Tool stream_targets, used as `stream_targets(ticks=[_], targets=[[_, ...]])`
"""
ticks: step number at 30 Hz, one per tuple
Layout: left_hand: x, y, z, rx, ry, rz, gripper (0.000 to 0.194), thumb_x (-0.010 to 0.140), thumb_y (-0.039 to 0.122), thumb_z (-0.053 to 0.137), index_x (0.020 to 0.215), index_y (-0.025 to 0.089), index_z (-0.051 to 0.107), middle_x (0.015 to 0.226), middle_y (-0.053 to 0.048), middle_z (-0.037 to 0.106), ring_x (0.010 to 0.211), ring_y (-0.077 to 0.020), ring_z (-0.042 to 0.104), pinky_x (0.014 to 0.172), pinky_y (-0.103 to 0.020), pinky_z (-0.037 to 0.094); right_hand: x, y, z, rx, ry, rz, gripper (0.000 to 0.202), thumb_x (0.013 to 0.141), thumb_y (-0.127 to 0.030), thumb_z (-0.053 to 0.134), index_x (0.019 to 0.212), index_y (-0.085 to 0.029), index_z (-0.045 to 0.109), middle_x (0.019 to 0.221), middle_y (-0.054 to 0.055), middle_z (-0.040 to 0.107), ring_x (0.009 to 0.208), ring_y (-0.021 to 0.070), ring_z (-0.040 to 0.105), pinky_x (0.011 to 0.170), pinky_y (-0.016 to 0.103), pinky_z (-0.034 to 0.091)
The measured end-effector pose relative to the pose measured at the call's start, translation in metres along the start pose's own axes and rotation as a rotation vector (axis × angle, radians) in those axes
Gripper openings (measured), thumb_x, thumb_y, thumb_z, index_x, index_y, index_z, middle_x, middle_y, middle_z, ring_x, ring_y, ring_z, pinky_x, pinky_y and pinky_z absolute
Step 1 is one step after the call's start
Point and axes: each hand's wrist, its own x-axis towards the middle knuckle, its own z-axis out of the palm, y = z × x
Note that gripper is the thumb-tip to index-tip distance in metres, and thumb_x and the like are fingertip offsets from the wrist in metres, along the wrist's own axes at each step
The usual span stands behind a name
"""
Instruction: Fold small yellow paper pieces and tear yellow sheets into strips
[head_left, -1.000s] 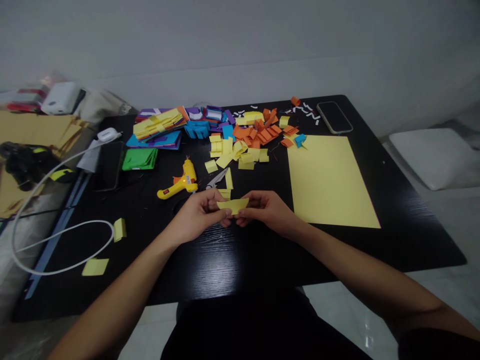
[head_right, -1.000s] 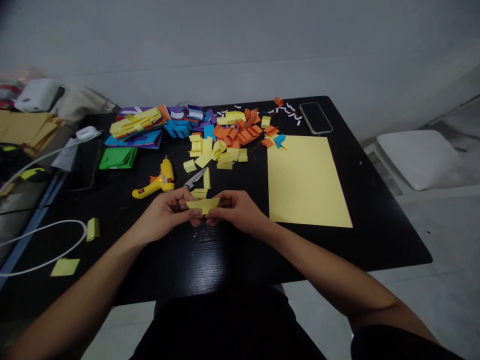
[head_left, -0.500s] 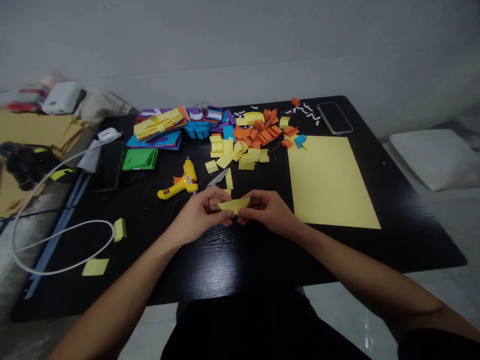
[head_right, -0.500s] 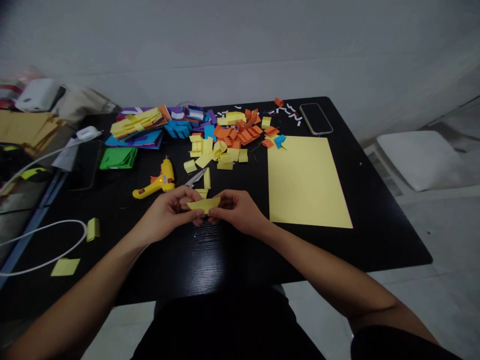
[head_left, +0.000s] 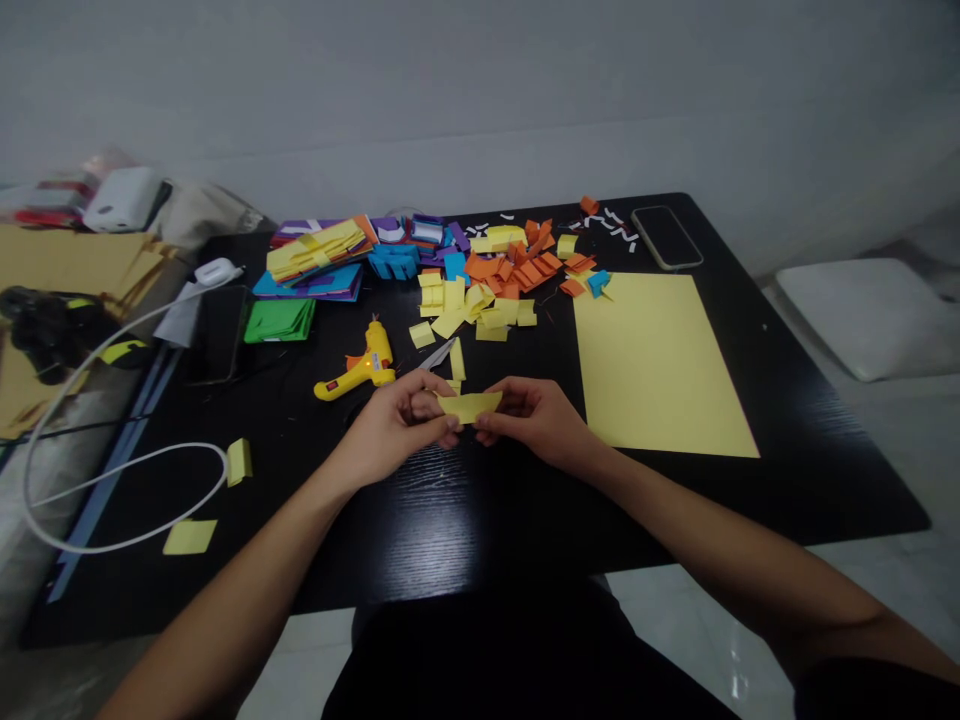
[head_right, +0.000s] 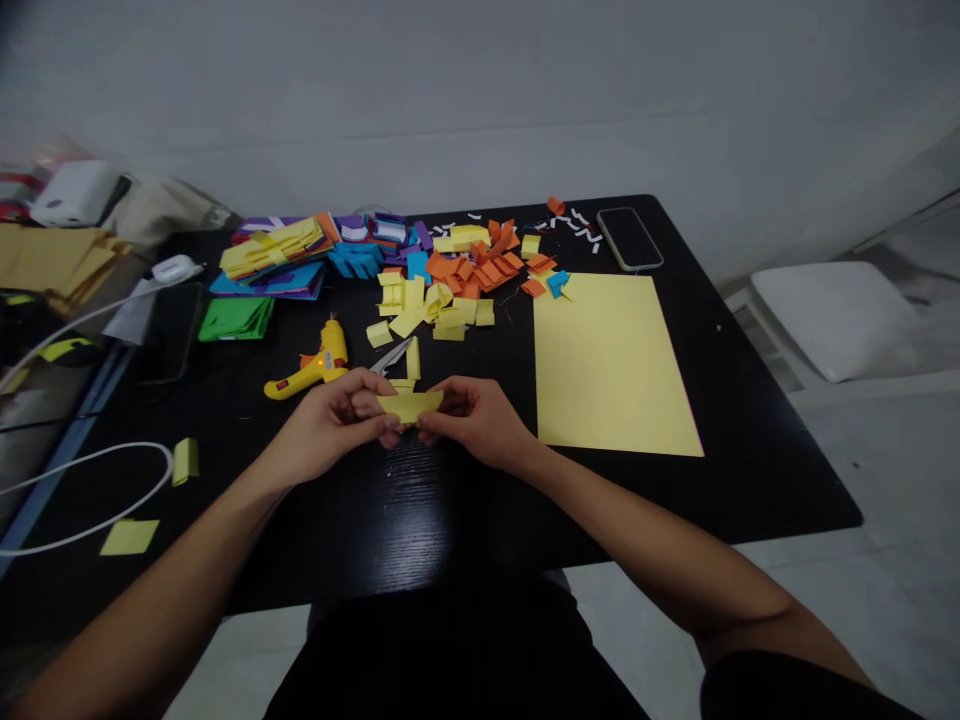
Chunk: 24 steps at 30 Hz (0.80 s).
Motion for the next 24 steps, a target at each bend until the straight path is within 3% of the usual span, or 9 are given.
stream_targets(ticks=[9,19,24], targets=[[-0.0003,0.0001,-0.0032,0.002,-0.017,0.041,0.032,0.086,0.024,0.076,0.111,0.016,0.057,0.073,-0.001,0.075,0.069,-0.0174,0.077,0.071,-0.029,0.064,0.0018,0.0011,-0.0016,0.019,0.042,-0.036,0.03,0.072,-0.037,0.09,0.089,-0.018,0.075,0.082,0.002,0.077,0.073,0.0159,0.075,0.077,0.033,0.063],[-0.0012,0.0009,0.0017,0.036,0.054,0.103,0.029,0.093,0.028,0.07,0.114,0.016,0.054,0.076,-0.002,0.077,0.068,-0.0169,0.077,0.07,-0.029,0.065,0.0017,0.003,0.0002,0.08,0.102,-0.076,0.037,0.088,-0.039,0.076,0.118,-0.02,0.063,0.079,0.001,0.076,0.078,0.0213,0.079,0.077,0.039,0.068],[-0.0029,-0.0017,0.0046,0.109,0.085,0.129,0.027,0.094,0.027,0.067,0.115,0.015,0.055,0.075,-0.002,0.076,0.071,-0.0176,0.078,0.073,-0.029,0.065,0.0006,0.0054,0.0017,0.023,0.12,-0.094,0.045,0.081,-0.038,0.084,0.116,-0.02,0.062,0.084,0.002,0.077,0.077,0.0209,0.079,0.08,0.039,0.068]])
